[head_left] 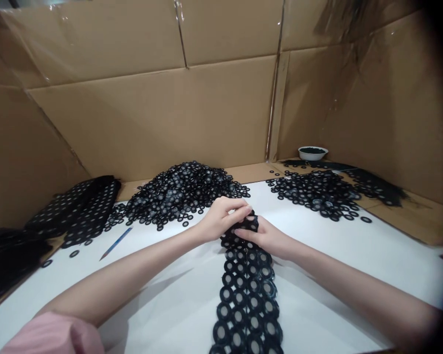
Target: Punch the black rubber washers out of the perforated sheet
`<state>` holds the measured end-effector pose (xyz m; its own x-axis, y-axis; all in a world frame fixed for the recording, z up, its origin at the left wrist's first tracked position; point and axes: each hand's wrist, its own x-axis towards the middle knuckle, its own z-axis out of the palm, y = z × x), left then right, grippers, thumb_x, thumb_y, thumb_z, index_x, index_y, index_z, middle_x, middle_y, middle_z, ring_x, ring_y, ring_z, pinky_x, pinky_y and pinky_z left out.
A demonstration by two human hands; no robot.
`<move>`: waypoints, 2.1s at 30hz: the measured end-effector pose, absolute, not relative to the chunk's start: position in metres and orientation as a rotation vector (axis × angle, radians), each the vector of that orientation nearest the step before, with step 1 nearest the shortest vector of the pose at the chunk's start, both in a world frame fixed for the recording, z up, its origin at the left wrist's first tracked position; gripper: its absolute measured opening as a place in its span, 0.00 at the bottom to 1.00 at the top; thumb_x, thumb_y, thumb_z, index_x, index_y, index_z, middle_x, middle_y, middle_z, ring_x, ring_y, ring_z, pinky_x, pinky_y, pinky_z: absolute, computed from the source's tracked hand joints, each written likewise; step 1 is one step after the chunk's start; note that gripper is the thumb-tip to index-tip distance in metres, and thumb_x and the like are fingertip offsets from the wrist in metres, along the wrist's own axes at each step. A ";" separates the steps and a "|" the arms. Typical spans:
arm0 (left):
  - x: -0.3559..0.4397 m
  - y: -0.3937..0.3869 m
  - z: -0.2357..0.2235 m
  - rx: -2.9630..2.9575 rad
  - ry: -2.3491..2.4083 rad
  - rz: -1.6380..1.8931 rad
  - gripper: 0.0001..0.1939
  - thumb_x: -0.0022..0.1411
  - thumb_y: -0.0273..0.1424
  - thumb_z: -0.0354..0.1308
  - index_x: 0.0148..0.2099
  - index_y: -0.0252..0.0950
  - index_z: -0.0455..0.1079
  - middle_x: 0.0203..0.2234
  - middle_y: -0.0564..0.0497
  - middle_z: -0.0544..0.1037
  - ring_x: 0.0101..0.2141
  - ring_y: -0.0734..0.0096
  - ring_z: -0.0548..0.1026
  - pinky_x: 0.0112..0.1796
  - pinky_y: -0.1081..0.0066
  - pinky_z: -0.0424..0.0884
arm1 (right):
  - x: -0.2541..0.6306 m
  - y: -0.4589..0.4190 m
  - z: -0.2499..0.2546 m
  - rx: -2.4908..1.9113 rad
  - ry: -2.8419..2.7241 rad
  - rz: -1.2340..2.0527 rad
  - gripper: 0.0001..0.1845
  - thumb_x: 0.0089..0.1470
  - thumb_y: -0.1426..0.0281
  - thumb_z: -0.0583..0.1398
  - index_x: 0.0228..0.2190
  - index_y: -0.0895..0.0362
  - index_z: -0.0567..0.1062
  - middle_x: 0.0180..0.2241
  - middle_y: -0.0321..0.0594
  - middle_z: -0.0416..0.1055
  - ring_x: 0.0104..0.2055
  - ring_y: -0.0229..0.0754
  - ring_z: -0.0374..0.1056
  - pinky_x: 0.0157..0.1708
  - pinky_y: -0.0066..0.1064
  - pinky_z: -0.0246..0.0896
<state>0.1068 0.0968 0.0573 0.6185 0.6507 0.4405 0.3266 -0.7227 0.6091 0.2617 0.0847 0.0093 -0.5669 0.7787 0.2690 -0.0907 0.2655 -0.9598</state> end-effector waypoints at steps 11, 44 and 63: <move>0.119 0.164 0.063 2.088 0.764 0.991 0.18 0.66 0.36 0.44 0.39 0.27 0.70 0.27 0.44 0.76 0.26 0.73 0.72 0.28 0.74 0.68 | 0.276 0.091 0.007 -0.672 -1.634 1.473 0.20 0.49 0.62 0.62 0.44 0.53 0.73 0.47 0.40 0.71 0.51 0.47 0.64 0.53 0.44 0.55; 0.065 0.098 0.065 2.497 0.920 1.405 0.10 0.62 0.30 0.55 0.43 0.37 0.75 0.34 0.47 0.78 0.33 0.69 0.74 0.34 0.70 0.69 | 0.271 0.089 0.009 -0.626 -1.406 1.732 0.19 0.46 0.63 0.64 0.41 0.54 0.72 0.44 0.43 0.73 0.49 0.49 0.67 0.50 0.45 0.59; 0.064 0.090 0.041 2.852 0.763 1.226 0.11 0.60 0.30 0.57 0.45 0.36 0.72 0.36 0.45 0.79 0.37 0.65 0.75 0.39 0.66 0.67 | 0.263 0.081 0.010 -0.664 -1.372 1.705 0.20 0.39 0.67 0.68 0.36 0.54 0.70 0.35 0.36 0.74 0.38 0.46 0.72 0.44 0.42 0.63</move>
